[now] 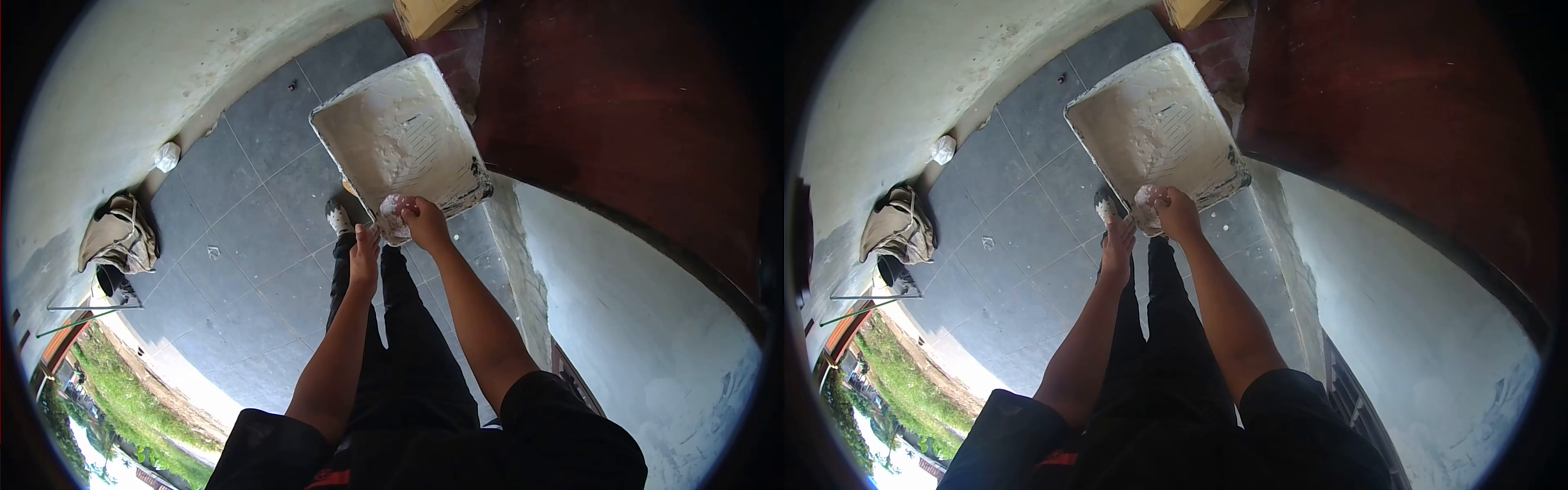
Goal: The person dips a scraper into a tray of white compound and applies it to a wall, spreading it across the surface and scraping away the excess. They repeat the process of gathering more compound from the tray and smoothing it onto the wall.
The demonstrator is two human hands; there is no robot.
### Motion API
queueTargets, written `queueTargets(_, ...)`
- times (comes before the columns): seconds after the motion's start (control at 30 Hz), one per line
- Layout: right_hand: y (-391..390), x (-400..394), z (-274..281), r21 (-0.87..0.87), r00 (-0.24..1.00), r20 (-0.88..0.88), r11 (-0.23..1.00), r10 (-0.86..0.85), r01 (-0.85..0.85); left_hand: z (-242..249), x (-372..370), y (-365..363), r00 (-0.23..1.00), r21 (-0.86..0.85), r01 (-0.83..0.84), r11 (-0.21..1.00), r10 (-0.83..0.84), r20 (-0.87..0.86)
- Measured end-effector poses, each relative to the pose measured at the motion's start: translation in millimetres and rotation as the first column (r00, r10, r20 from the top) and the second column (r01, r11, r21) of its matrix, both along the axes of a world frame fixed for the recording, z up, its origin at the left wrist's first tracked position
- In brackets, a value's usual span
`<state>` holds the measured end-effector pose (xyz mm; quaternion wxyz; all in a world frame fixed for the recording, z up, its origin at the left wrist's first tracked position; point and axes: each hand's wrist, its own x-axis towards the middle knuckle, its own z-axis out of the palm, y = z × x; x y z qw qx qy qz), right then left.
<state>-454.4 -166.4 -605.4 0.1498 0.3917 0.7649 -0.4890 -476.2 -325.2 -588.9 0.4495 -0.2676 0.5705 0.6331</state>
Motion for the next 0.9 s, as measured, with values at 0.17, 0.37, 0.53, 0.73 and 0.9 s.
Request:
queueTargets(0.17,10,-8,-9,-0.094,0.997,0.062,0.995,0.036,-0.031,-1,1,0,1.000,-0.027,0.006,1.000,-0.006,-0.017)
queueTargets(0.37,28,-16,-27,-0.522,0.994,0.087,0.847,-0.071,0.106,0,-4,-1,0.999,-0.020,0.043,0.999,-0.044,-0.030)
queueTargets(0.53,37,-8,-9,-0.731,0.913,0.236,0.559,-0.332,0.392,-5,-7,-7,0.998,-0.038,0.048,0.998,-0.049,-0.030)
queueTargets(0.73,58,12,83,-0.917,0.817,0.155,0.226,-0.555,0.328,28,-12,-12,0.989,-0.087,0.075,0.993,-0.086,-0.123)
queueTargets(0.9,59,36,192,-0.947,0.709,0.052,0.191,-0.703,0.259,98,-18,-11,0.963,-0.028,0.146,0.989,-0.148,-0.227)
